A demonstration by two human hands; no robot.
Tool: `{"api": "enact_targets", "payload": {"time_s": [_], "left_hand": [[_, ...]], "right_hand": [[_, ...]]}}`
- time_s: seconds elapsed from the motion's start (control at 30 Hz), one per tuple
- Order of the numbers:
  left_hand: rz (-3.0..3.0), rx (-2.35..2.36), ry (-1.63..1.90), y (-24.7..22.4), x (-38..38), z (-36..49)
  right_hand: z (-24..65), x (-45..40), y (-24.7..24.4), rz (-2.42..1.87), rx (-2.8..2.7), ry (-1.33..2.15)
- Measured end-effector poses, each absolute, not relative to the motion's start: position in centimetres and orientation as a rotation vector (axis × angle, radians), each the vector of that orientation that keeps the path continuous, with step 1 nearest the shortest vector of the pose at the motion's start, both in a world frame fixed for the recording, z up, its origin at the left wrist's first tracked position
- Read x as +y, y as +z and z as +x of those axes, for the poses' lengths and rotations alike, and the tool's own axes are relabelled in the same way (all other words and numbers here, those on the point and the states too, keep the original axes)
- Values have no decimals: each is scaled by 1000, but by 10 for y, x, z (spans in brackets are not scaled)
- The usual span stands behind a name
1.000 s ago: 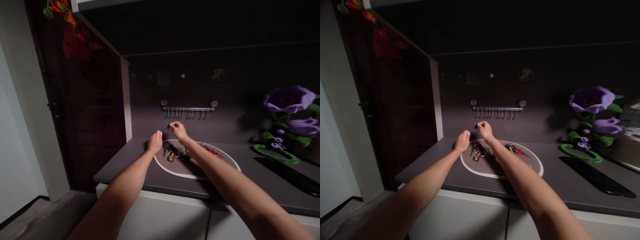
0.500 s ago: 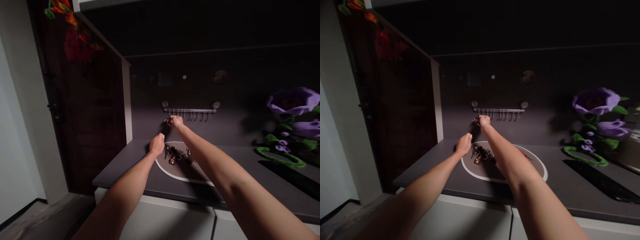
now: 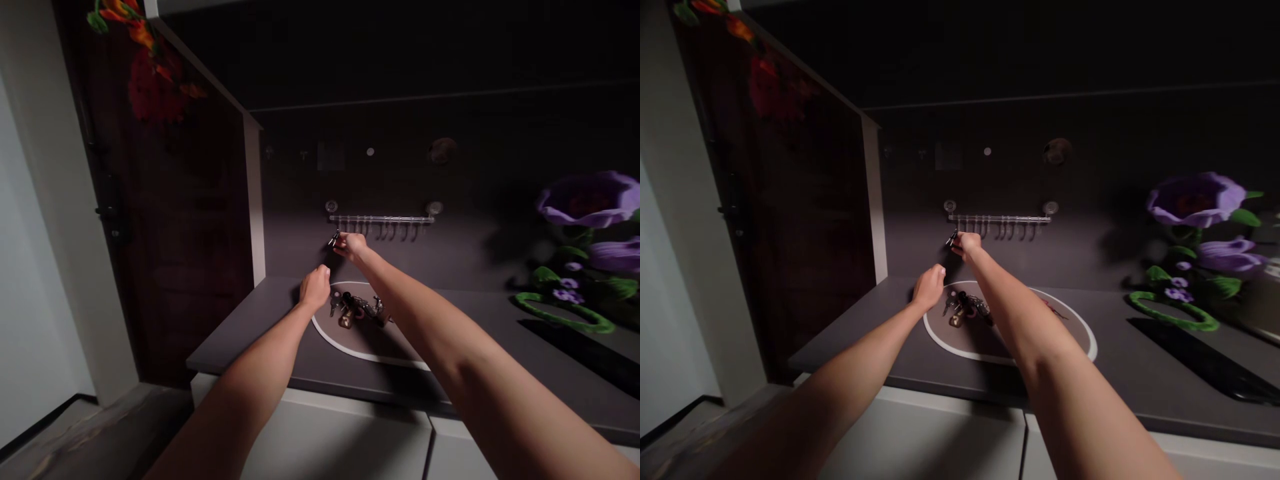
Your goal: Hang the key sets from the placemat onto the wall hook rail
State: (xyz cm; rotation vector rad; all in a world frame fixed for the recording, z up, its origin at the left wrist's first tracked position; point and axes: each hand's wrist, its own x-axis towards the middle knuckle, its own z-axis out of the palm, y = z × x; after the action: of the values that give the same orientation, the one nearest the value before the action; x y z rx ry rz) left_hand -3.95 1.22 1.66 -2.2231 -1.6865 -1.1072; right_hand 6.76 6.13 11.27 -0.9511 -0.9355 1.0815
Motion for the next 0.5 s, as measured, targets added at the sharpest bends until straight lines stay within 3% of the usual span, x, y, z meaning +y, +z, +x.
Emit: {"api": "enact_targets", "payload": {"time_s": [0.5], "left_hand": [[-2273, -1641, -1125, 14, 15, -41]], "right_hand": [[75, 65, 98, -1055, -1109, 959]]}}
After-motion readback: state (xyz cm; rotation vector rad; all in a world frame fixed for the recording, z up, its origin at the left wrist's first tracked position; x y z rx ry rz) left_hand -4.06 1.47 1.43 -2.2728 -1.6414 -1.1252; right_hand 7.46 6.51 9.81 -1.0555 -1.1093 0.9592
